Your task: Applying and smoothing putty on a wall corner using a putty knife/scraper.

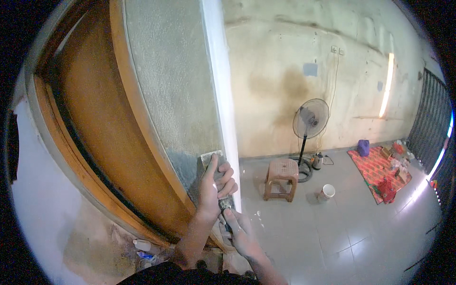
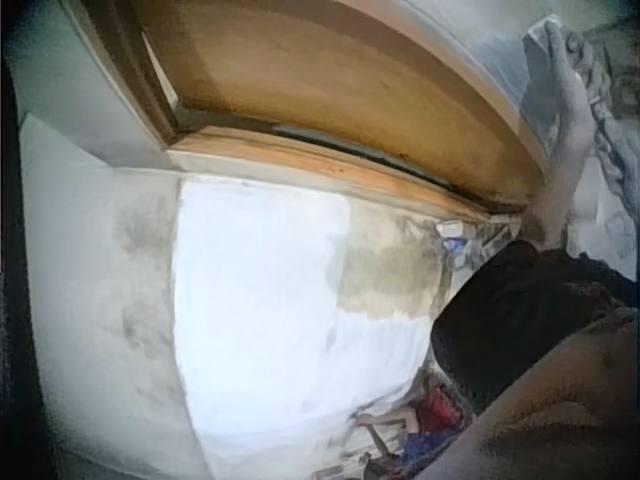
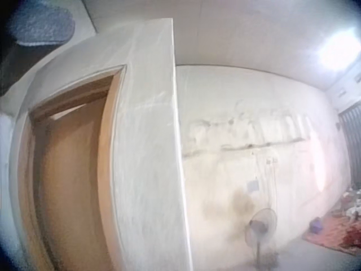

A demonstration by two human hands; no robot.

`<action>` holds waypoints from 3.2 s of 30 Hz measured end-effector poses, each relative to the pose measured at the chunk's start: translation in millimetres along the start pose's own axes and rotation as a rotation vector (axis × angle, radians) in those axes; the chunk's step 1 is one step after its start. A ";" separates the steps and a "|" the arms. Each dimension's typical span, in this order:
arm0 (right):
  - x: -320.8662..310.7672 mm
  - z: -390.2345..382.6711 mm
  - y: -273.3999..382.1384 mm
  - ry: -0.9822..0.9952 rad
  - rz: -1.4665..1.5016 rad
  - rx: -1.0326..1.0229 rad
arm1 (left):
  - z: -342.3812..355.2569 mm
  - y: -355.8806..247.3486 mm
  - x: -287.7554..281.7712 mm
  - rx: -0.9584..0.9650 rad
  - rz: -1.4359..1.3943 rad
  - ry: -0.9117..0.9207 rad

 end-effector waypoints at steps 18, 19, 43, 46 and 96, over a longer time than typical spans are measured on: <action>-13.4 8.5 1.6 -0.123 -0.133 0.027 | 5.2 -0.8 -5.5 0.033 0.106 -0.091; -9.3 11.2 13.3 -0.105 -0.119 -0.018 | 9.6 -3.0 -6.5 0.026 0.105 -0.103; -346.5 -245.8 -437.8 -0.679 -0.735 0.808 | -155.5 -77.7 154.0 0.502 -0.141 1.338; -340.7 -246.7 -436.9 -0.698 -0.701 0.796 | -157.2 -65.1 161.9 0.385 -0.364 1.232; -1.1 23.3 -21.5 0.039 0.576 -0.090 | -31.9 11.7 61.8 0.938 1.688 1.825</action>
Point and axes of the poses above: each hand's wrist, its own z-axis towards the middle knuckle, its own x-axis out of the palm, y = z × x, the point moved 9 cm from there along z, towards the middle knuckle, and after that the axes turned 9 degrees about x, right-handed, at the moved point
